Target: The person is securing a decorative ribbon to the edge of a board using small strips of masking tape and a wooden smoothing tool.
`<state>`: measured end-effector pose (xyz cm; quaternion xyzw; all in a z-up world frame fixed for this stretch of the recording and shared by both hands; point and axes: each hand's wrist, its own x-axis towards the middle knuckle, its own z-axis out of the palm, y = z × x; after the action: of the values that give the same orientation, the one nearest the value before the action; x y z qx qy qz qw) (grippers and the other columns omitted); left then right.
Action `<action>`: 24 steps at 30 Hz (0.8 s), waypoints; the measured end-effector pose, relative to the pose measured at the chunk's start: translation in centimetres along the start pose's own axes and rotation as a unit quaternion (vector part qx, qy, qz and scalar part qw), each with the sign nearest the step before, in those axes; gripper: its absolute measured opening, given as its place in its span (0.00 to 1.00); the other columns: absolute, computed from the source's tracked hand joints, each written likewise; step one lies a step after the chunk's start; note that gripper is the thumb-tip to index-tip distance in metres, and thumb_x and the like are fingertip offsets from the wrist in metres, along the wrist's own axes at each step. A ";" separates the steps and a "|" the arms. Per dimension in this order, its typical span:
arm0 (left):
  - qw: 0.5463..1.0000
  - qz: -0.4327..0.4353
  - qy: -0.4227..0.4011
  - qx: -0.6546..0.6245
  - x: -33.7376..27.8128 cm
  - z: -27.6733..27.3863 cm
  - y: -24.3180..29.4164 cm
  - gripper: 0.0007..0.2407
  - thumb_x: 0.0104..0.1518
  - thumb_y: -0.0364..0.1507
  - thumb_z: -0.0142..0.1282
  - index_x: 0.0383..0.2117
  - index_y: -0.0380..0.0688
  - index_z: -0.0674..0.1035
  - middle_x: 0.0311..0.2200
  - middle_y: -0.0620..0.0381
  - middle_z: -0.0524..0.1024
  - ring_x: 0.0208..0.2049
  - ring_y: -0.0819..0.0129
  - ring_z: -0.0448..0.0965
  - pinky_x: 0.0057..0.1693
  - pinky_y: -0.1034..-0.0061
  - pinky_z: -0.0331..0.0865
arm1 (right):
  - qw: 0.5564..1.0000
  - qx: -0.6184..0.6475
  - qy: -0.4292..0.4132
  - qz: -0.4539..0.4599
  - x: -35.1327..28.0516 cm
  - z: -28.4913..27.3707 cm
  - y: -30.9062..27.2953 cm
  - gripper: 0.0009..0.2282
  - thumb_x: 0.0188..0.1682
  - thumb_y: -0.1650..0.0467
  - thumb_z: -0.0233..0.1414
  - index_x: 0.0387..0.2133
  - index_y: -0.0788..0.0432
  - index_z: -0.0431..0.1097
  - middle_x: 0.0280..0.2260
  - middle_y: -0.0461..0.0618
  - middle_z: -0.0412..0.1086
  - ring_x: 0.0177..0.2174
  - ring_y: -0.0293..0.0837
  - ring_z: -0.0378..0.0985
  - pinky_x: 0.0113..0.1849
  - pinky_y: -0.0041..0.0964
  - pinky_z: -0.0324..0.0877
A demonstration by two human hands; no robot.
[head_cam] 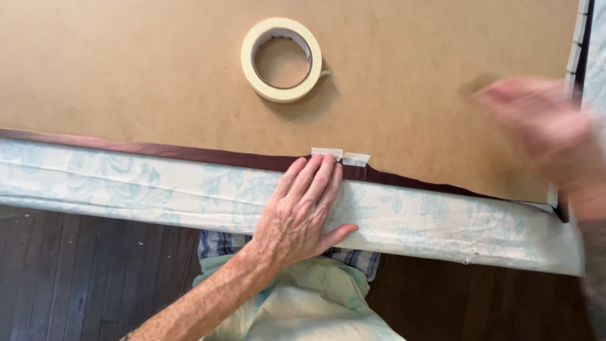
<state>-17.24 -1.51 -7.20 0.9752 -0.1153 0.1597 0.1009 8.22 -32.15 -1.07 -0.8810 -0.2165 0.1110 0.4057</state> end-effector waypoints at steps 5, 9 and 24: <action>1.000 0.001 -0.004 0.008 0.1 -0.3 0.0 0.36 0.62 0.58 0.43 0.61 0.35 0.72 0.64 0.43 0.68 0.64 0.52 0.68 0.71 0.60 0.59 | 0.766 -0.383 -0.159 -0.491 -2.1 7.7 -7.0 0.21 0.56 0.81 0.47 0.63 0.55 0.65 0.56 0.53 0.68 0.49 0.48 0.75 0.46 0.41 0.72; 1.000 -0.002 0.003 -0.009 0.2 -0.5 -0.1 0.34 0.63 0.57 0.42 0.61 0.37 0.72 0.63 0.43 0.68 0.64 0.53 0.69 0.70 0.60 0.61 | 0.763 -0.368 -0.171 -0.503 -2.0 8.1 -7.3 0.17 0.58 0.78 0.46 0.60 0.59 0.66 0.58 0.51 0.69 0.50 0.48 0.75 0.47 0.42 0.71; 1.000 0.008 -0.005 -0.014 0.1 -0.4 -0.2 0.34 0.65 0.56 0.38 0.61 0.36 0.73 0.62 0.41 0.69 0.64 0.51 0.69 0.71 0.59 0.60 | 0.768 -0.344 -0.212 -0.497 -1.1 9.7 -7.3 0.18 0.58 0.78 0.43 0.62 0.61 0.64 0.61 0.50 0.64 0.49 0.50 0.70 0.47 0.46 0.72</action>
<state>-17.22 -1.25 -6.79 0.9736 -0.1255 0.1544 0.1123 1.48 -22.01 -1.75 -0.6851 -0.7282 -0.0040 0.0173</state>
